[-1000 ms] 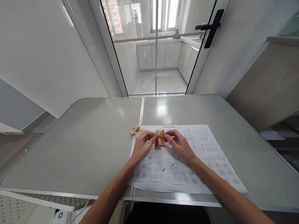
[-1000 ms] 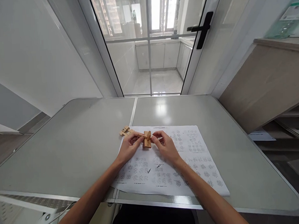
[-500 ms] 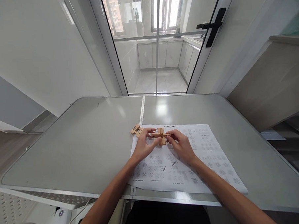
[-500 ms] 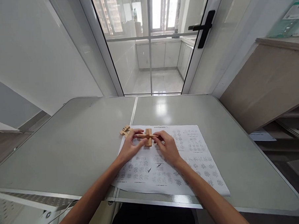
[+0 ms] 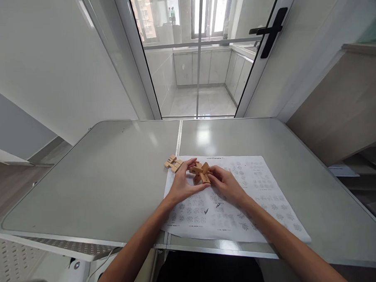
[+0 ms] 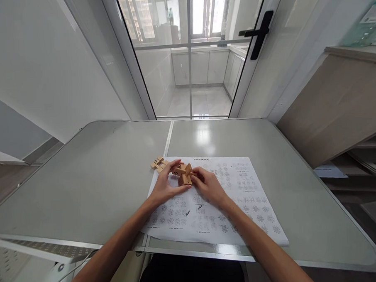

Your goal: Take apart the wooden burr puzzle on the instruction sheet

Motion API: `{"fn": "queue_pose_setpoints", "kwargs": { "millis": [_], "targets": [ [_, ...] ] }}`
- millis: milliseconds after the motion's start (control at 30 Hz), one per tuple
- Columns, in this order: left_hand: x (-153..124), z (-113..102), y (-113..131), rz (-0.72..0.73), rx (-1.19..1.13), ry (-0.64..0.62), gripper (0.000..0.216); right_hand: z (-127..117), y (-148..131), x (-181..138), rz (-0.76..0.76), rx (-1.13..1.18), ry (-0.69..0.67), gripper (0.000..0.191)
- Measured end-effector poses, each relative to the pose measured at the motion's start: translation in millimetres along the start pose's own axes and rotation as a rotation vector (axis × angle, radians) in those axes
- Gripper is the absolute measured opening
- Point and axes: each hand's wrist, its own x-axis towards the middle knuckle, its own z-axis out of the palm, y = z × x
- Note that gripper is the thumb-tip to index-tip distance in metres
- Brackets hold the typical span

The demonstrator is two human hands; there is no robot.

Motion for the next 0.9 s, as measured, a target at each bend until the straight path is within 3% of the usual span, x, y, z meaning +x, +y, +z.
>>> {"fn": "queue_pose_setpoints", "kwargs": {
  "millis": [433, 667, 900],
  "targets": [
    [-0.4, -0.2, 1.1, 0.067, -0.057, 0.014, 0.089, 3.2, -7.2, -1.8, -0.002, 0.169, -0.082, 0.027],
    [-0.6, 0.2, 4.8, 0.048, -0.048, 0.018, 0.077, 2.6, -8.3, -2.5, 0.01, 0.109, 0.033, 0.028],
    [-0.6, 0.9, 2.9, 0.016, -0.027, 0.005, 0.08, 1.5, -5.8, -2.4, -0.02, -0.017, 0.171, 0.03]
  ]
}}
